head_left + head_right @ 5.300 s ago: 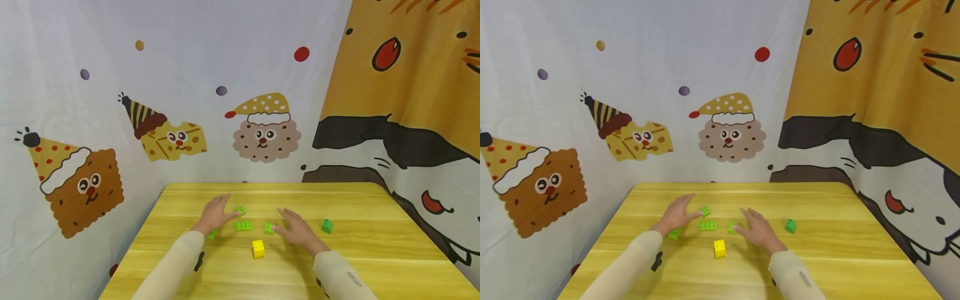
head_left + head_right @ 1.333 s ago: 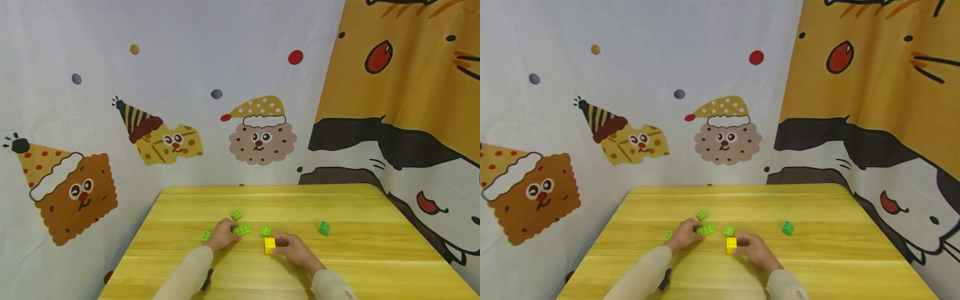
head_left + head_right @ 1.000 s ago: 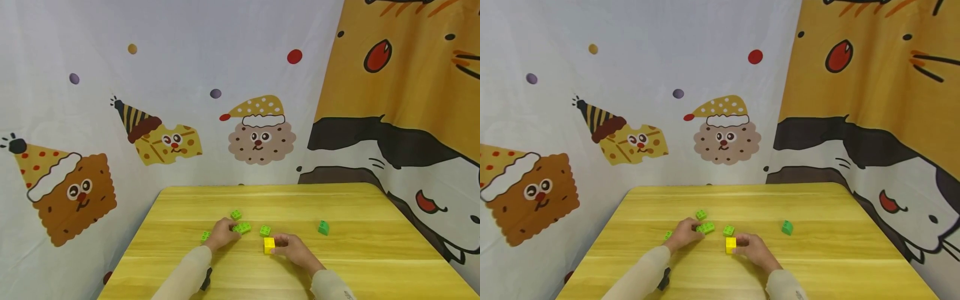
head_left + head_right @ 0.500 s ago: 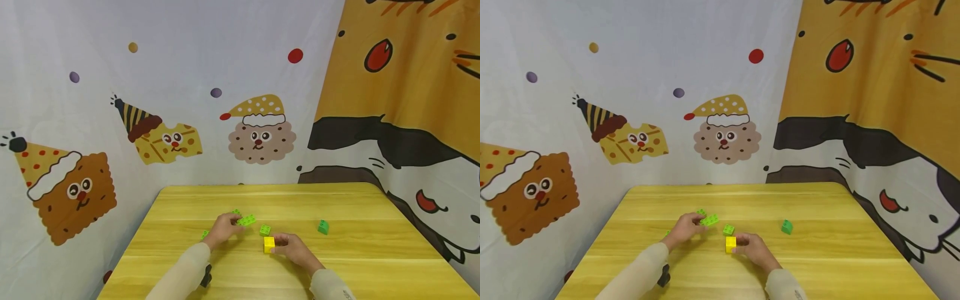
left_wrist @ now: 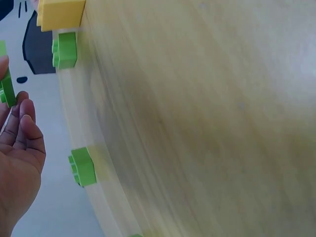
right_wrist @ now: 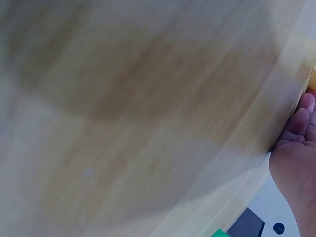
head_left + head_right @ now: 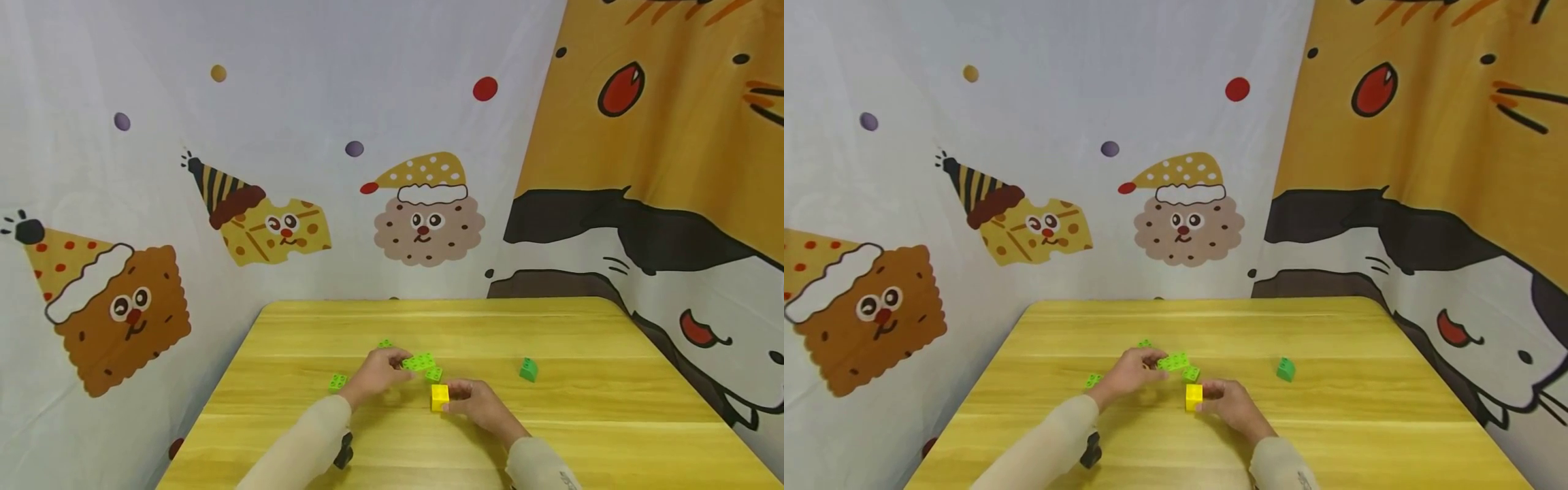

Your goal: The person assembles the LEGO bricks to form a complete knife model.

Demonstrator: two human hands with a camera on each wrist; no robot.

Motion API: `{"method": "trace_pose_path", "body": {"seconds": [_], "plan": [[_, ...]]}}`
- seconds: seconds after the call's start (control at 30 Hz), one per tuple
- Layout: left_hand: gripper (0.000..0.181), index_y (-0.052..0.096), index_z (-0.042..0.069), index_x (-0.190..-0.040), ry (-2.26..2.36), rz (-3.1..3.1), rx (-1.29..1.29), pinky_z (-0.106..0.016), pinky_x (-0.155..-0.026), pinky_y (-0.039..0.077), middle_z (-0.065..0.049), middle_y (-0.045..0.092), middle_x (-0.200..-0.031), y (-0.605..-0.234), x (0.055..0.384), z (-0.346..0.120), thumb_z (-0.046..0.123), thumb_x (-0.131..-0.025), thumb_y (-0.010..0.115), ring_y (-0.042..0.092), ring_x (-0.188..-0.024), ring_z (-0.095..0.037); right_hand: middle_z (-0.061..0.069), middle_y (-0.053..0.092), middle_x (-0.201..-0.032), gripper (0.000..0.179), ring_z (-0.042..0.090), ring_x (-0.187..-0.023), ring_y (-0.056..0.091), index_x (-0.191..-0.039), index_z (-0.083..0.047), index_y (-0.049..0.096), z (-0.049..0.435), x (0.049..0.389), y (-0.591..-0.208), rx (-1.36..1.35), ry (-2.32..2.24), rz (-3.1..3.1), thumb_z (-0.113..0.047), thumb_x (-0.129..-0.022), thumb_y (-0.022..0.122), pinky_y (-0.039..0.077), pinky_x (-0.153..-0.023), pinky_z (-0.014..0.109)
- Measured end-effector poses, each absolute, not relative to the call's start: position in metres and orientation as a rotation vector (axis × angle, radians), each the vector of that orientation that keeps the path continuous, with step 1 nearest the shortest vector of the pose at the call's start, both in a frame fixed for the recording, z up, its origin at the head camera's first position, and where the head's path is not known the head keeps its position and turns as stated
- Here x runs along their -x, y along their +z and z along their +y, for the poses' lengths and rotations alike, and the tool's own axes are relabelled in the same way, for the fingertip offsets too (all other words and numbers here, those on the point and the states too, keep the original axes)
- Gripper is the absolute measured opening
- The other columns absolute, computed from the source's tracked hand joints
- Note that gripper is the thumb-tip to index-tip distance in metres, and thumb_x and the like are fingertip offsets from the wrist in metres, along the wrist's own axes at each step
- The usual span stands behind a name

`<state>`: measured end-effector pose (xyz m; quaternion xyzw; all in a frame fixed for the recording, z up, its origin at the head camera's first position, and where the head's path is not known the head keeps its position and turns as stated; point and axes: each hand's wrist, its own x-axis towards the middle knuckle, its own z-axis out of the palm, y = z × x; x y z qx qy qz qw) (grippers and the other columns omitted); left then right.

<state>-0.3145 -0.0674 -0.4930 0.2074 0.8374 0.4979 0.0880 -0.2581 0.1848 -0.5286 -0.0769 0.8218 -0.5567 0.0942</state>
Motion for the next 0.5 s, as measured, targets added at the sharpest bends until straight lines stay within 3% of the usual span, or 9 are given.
{"method": "trace_pose_path", "body": {"seconds": [0.2,0.5], "plan": [[0.034,0.069,0.012,-0.118,1.440,2.515,-0.640,-0.032,-0.070,0.049,0.003,0.063,-0.096,-0.492,0.312,-0.060,0.024,-0.088,0.078,0.055,-0.085,-0.017,0.008,0.068,-0.114,0.045,0.022,-0.101,0.062,-0.122,0.002,0.066,0.185,0.259,-0.528,0.211,-1.630,2.440,-0.016,-0.084,0.081,0.051,-0.088,0.041],[0.033,0.072,0.013,-0.115,1.395,2.522,-0.672,-0.030,-0.073,0.049,0.007,0.065,-0.097,-0.496,0.309,-0.053,0.025,-0.085,0.081,0.057,-0.086,-0.013,0.008,0.068,-0.113,0.045,0.022,-0.100,0.062,-0.122,0.002,0.066,0.185,0.260,-0.528,0.205,-1.638,2.438,-0.015,-0.083,0.081,0.051,-0.088,0.041]]}}
